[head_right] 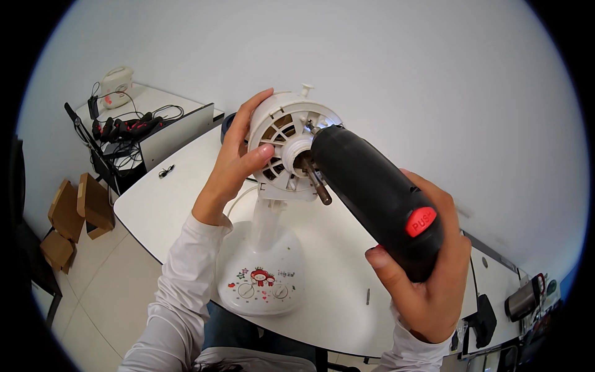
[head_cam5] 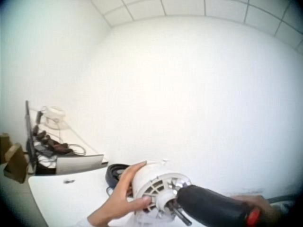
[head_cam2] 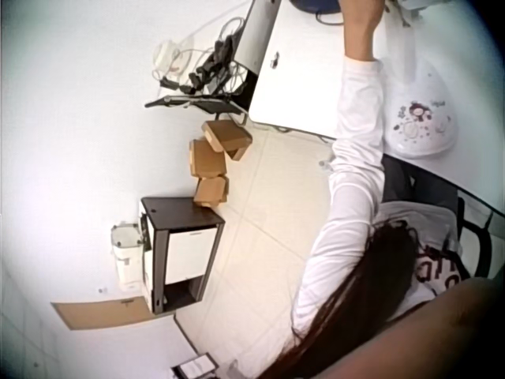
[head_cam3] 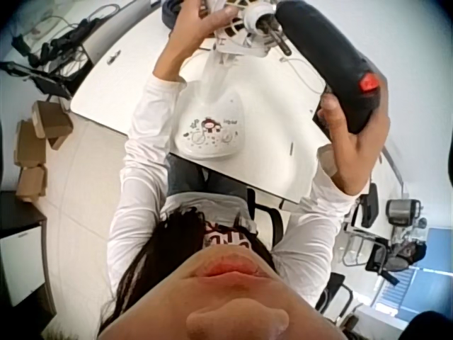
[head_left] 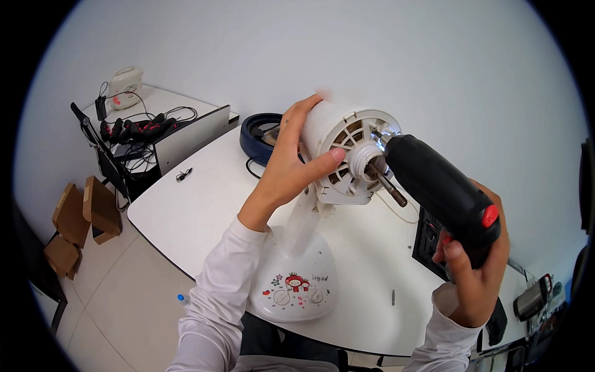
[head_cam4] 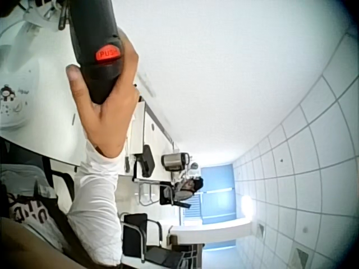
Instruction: The person uses a cordless electric screwdriver to fasten screws into the base of a fan, then attaches the motor housing to the base and secures it with additional screws. The person handles the fan base, motor housing, and screws throughout the process.
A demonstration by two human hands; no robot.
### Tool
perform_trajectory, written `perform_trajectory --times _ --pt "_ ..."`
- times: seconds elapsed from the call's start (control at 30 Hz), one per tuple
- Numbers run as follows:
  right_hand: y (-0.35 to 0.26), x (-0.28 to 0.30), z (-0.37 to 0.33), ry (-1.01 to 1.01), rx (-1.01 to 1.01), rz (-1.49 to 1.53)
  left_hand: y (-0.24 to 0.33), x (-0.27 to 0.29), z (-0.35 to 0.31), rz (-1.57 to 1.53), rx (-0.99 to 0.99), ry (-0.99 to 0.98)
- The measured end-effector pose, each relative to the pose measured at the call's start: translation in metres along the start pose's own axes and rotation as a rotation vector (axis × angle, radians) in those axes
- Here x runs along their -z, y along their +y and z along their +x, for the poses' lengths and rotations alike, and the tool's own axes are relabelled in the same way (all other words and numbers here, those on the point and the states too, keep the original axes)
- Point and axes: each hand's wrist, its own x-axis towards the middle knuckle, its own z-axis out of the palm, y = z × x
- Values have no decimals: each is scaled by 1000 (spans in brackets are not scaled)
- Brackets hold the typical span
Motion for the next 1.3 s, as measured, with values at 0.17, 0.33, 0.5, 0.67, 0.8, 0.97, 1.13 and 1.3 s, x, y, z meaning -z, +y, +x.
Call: perform_trajectory --times 0.17,0.33,0.5,0.67,0.8,0.97,1.13,1.3 --pt "0 4 -1 -11 15 4 1 -1 -2 2 -22 -3" --pt "-1 2 -1 -3 29 -11 0 1 -3 4 -11 14" --pt "0 0 -9 9 81 -122 1 0 -4 -4 1 29" --pt "6 -3 -11 26 153 -117 2 -1 -5 -11 10 24" --pt "11 -3 -13 40 138 -80 4 -3 -3 -8 -2 17" --pt "15 -4 -14 49 39 99 6 -3 -4 -14 -6 13" --pt "16 1 -7 13 -53 237 8 -5 -3 -20 -37 67" --pt "23 1 -9 29 -31 284 8 -10 -4 -43 -34 103"
